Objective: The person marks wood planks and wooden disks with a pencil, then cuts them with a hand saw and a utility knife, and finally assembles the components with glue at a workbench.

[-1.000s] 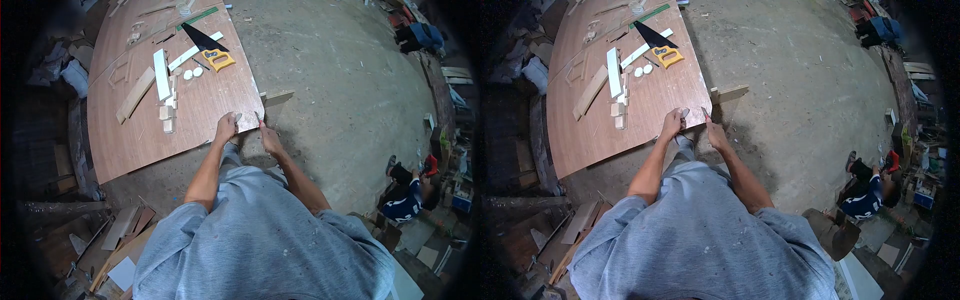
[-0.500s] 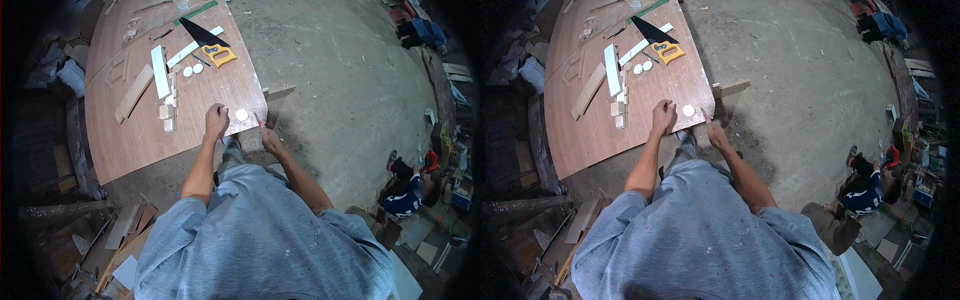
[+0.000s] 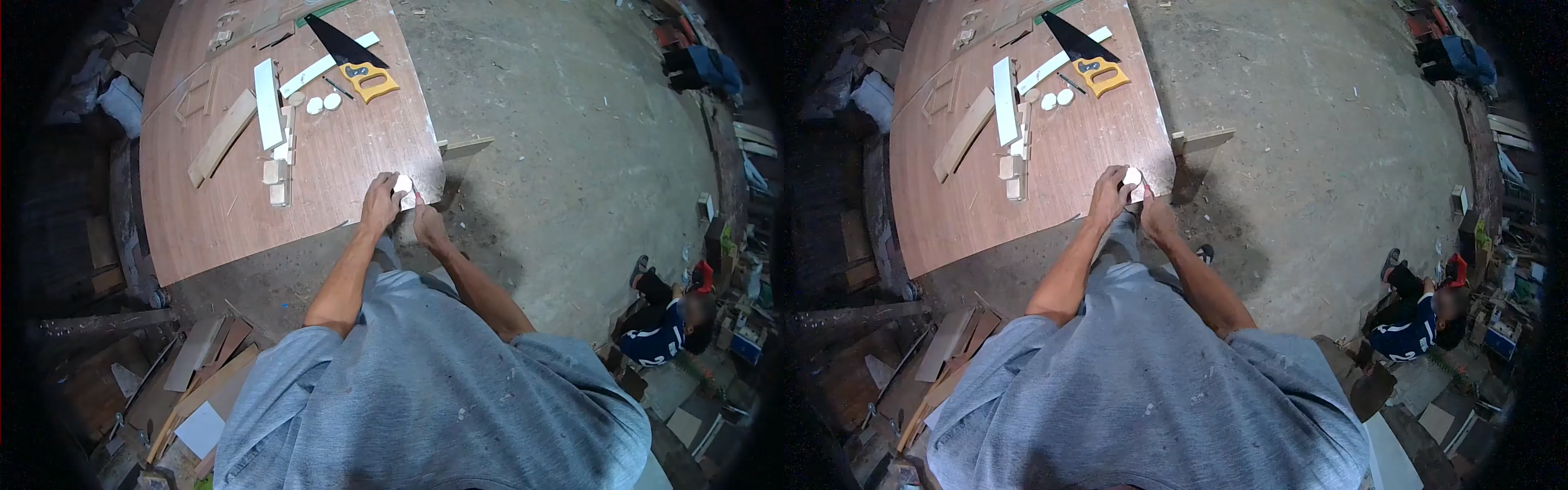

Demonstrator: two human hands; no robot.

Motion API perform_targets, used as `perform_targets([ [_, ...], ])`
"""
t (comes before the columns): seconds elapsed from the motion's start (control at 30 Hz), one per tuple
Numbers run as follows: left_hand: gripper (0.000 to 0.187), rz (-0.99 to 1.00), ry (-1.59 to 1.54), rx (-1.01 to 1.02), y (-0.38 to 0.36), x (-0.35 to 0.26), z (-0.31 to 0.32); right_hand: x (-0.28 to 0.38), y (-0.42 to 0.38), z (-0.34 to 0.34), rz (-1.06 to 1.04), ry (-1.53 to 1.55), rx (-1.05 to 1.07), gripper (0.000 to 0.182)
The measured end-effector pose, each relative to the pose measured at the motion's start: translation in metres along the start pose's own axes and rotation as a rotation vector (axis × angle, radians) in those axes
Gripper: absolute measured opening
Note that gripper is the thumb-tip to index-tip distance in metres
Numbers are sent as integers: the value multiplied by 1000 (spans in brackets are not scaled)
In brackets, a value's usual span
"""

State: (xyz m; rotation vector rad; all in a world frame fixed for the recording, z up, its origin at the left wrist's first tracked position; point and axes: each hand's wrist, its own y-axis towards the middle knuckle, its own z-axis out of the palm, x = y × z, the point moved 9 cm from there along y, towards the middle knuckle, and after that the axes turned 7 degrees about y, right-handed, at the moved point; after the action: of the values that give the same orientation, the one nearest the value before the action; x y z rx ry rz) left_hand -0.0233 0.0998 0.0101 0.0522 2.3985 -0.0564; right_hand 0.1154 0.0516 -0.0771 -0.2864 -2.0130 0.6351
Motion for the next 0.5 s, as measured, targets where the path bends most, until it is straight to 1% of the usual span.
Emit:
perform_targets([
  [0.07, 40, 15, 3, 6, 3, 1, 0, -1, -2, -4, 65, -7, -115, 71],
  [0.1, 41, 27, 1, 15, 2, 0, 1, 3, -4, -7, 67, -5, -116, 71],
  [0.2, 43, -7, -21, 35, 1, 3, 3, 9, -13, -13, 70, -37, -97, 73],
  [0.27, 45, 12, -19, 43, 4, 6, 5, 9, -23, -21, 23, 165, -74, 75],
  [0.3, 46, 18, -17, 51, 4, 7, 8, 2, -22, -26, 17, 161, -78, 75],
  [0.37, 48, 24, -29, 16, 4, 2, 4, -34, -19, -19, 167, 205, 9, 76],
  [0.43, 51, 33, -37, -13, 1, -13, -8, -33, -22, -30, 166, 240, 7, 77],
  [0.5, 57, 9, 176, 67, -2, -32, -12, -29, -22, -36, 160, 276, -2, 77],
])
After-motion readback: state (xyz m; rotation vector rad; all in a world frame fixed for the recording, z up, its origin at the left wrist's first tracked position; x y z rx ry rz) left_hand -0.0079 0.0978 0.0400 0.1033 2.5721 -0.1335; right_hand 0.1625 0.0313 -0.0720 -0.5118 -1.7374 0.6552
